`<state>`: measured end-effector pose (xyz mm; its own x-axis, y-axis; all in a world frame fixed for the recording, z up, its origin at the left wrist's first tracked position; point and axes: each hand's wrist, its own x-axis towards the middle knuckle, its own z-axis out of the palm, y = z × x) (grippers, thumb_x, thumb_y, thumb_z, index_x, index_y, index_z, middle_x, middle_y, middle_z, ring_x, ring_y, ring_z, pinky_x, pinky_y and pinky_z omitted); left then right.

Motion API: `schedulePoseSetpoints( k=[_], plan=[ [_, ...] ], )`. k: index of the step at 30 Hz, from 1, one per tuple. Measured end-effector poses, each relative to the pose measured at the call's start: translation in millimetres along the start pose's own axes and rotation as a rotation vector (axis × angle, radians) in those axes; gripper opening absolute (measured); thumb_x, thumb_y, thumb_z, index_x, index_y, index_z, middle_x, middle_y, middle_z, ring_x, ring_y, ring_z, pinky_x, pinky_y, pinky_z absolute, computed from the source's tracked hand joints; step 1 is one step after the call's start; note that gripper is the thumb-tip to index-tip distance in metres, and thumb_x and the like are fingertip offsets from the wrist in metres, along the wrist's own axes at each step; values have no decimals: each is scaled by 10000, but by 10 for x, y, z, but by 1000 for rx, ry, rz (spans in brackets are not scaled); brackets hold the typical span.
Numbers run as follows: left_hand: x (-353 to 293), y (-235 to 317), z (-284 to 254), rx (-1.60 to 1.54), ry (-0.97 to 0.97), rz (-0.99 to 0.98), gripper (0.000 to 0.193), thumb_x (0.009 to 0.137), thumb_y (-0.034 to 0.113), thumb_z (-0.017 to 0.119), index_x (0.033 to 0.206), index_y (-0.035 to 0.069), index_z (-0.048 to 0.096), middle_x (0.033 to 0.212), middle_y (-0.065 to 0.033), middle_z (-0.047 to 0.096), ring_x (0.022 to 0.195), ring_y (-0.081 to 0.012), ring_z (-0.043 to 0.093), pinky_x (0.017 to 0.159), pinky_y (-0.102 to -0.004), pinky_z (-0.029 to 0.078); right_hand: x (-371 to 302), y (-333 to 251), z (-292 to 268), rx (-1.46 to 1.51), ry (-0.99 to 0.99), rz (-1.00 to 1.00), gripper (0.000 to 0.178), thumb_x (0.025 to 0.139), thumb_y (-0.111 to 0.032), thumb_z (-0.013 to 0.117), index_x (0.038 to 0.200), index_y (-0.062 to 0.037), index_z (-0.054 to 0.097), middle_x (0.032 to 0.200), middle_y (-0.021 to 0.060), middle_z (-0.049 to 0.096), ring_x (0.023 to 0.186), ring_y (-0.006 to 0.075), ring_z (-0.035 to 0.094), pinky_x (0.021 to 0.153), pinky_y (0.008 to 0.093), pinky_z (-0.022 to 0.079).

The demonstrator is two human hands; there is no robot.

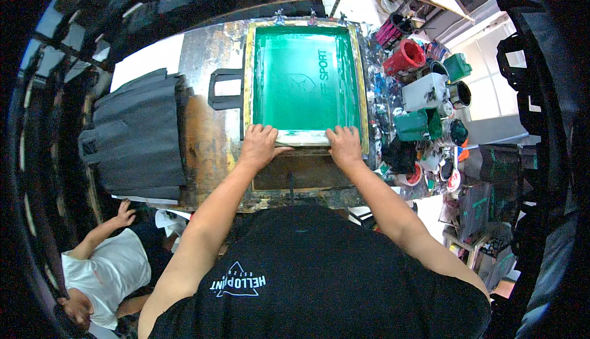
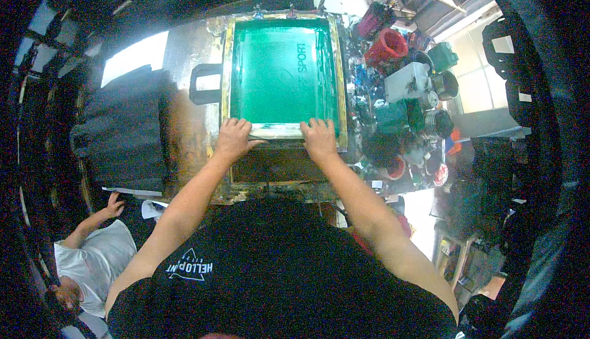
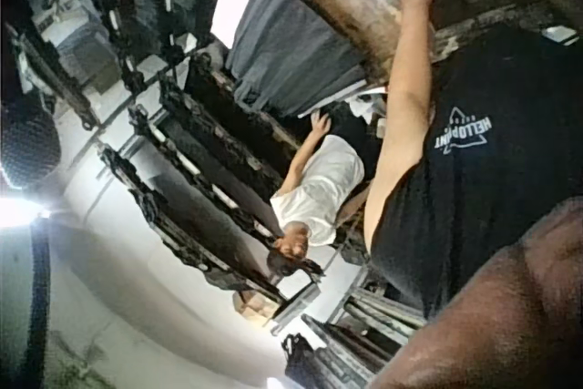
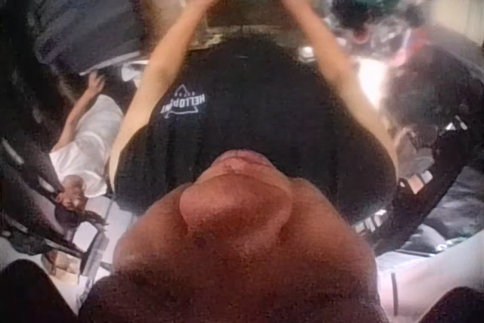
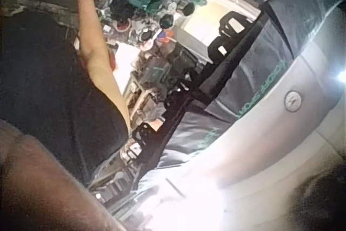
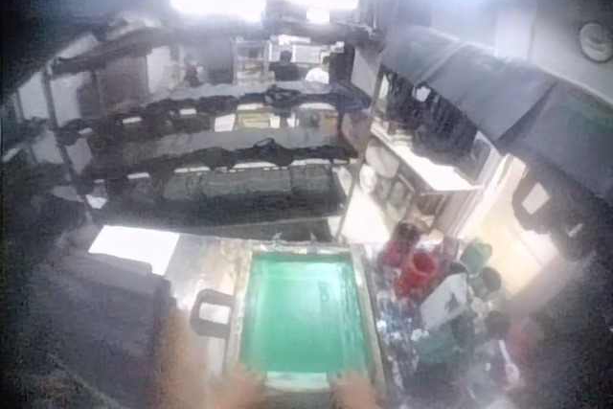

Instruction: The person uses a squeegee to spread ink across a screen printing frame onto a bag, lifts the frame, and moves the bag to a stack.

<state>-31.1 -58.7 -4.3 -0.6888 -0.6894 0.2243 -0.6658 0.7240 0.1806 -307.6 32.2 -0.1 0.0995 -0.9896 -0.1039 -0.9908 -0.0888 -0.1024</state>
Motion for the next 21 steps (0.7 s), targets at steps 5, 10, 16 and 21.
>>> schedulePoseSetpoints(
  k=[5,10,16,21],
  plan=[
    [25,19,-65,-34,-14,-48,559,767,621,761,857,80,658,837,-76,595,858,-286,582,813,-429,443,14,-146,-314,-29,32,-43,445,895,-229,693,1328,-187,604,1198,108,624,1133,285,595,1032,547,387],
    [122,-41,-117,-151,-14,-113,536,754,601,780,811,80,669,854,-78,612,867,-284,584,809,-441,438,102,-434,-136,141,154,-158,450,909,-195,672,1351,-191,590,1253,95,623,1154,273,581,1032,572,373],
    [-170,-156,-281,-248,46,-256,1087,650,637,862,1480,60,460,1261,-181,546,1203,-369,512,1026,-489,414,142,-463,-153,173,160,-104,467,898,-145,668,1354,-218,599,1189,63,633,1092,261,583,993,559,376],
    [-833,-350,74,-196,-33,-557,1128,588,597,917,1473,52,479,1246,-171,542,1205,-371,491,1028,-483,408,78,-506,-109,152,196,-125,477,888,-153,663,1358,-204,598,1186,58,633,1089,261,575,976,553,373]
  ],
)
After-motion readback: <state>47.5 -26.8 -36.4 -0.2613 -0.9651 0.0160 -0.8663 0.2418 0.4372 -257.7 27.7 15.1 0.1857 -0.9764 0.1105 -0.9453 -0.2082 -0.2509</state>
